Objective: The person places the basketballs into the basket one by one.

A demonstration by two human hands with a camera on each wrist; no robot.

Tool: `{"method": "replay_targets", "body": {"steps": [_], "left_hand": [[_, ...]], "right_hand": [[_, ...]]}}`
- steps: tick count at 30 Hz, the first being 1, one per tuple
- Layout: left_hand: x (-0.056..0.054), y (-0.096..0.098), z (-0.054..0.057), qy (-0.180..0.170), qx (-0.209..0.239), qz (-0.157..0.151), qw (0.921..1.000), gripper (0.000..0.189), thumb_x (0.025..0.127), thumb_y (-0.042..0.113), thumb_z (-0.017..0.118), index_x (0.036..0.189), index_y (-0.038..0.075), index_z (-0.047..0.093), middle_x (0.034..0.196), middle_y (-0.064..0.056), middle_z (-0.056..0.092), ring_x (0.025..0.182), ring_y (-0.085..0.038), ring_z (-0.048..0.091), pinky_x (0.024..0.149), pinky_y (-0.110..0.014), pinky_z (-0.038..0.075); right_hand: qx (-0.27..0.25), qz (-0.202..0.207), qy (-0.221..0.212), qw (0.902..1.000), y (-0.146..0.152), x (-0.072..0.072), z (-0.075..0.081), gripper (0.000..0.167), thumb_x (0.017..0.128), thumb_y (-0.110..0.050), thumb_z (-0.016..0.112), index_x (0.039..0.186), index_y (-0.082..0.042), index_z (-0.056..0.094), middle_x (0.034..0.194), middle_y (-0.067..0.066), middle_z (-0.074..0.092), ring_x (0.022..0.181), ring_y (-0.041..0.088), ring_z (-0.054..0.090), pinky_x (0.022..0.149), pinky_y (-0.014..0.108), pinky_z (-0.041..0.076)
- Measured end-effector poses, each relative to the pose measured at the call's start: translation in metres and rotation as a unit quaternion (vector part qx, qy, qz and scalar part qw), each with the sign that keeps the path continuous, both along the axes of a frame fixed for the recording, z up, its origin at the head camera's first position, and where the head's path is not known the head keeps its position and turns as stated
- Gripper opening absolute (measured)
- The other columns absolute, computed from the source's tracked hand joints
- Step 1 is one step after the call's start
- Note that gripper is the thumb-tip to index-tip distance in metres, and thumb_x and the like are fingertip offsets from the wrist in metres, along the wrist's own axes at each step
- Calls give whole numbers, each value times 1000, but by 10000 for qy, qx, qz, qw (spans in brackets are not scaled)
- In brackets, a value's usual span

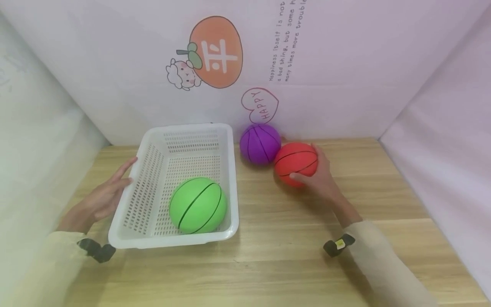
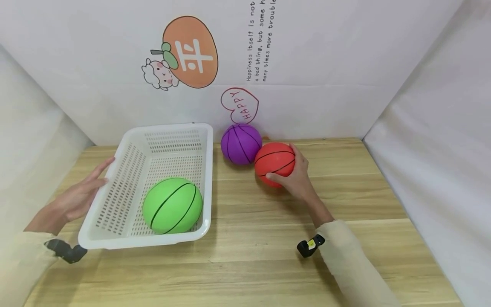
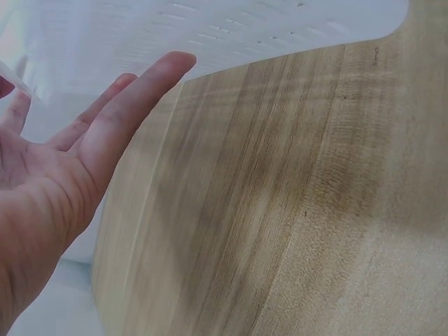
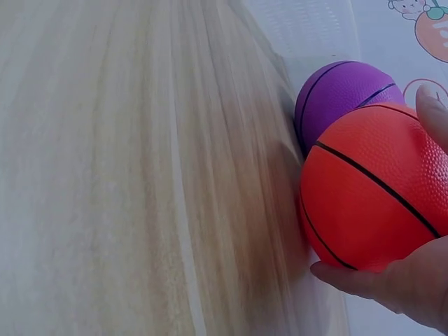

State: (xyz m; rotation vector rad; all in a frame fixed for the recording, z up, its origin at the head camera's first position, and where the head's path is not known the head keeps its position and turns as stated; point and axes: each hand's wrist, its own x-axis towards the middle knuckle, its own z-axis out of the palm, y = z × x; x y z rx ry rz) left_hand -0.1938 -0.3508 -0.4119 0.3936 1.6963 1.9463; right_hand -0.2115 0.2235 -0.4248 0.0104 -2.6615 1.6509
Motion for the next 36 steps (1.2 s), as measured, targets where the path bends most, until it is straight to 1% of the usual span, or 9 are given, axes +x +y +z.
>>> {"method": "replay_targets", "body": {"steps": [6, 11, 15, 25, 28, 31, 36], "left_hand": [[-1, 1, 2, -96, 130, -60, 9999, 64, 111, 11, 25, 160, 40, -6, 138, 10, 52, 118, -19, 59, 88, -47, 53], [-1, 1, 0, -89, 232, -79, 9997, 64, 111, 11, 24, 160, 39, -6, 139, 10, 52, 119, -19, 59, 89, -47, 53], [-2, 1, 0, -94, 327, -107, 9994, 64, 111, 10, 23, 160, 38, -6, 139, 9, 52, 120, -19, 59, 89, -47, 53], [-1, 0, 1, -7, 116, -127, 9999, 64, 111, 12, 25, 159, 39, -8, 140, 10, 46, 120, -18, 58, 89, -48, 52], [-1, 0, 2, -36, 192, -169, 9997, 65, 111, 12, 24, 159, 38, -10, 139, 10, 48, 120, -18, 59, 89, -48, 52], [0, -1, 2, -140, 306, -207, 9992, 65, 111, 11, 24, 159, 39, -10, 138, 10, 52, 119, -19, 59, 89, -49, 52], [0, 0, 3, -148, 349, -224, 9990, 65, 111, 11, 23, 159, 40, -9, 138, 10, 53, 119, -19, 59, 89, -48, 52]], "right_hand": [[3, -62, -64, 10000, 3, -2, -2, 110, 83, -33, 83, 161, -27, 6, 158, 14, 17, 137, 41, 29, 100, 60, 44], [-72, -27, 51, 10000, 4, -3, -2, 107, 84, -32, 82, 161, -25, 8, 158, 14, 20, 137, 40, 31, 101, 59, 43], [-46, 16, 34, 10000, 8, -2, 2, 106, 85, -32, 81, 161, -25, 8, 158, 14, 22, 137, 40, 32, 102, 60, 42], [64, -6, -50, 10000, 12, 0, 6, 104, 85, -29, 81, 162, -25, 10, 159, 14, 24, 137, 41, 32, 101, 61, 42], [53, -9, -82, 10000, 14, 2, 10, 104, 85, -28, 81, 161, -25, 10, 158, 13, 24, 137, 41, 33, 100, 60, 44], [-65, 37, -74, 9999, 14, 5, 15, 103, 85, -26, 81, 161, -24, 11, 157, 14, 26, 136, 41, 34, 100, 60, 43], [-103, 123, -22, 9999, 14, 8, 26, 103, 85, -26, 81, 161, -25, 12, 156, 15, 28, 135, 42, 36, 100, 60, 43]]}}
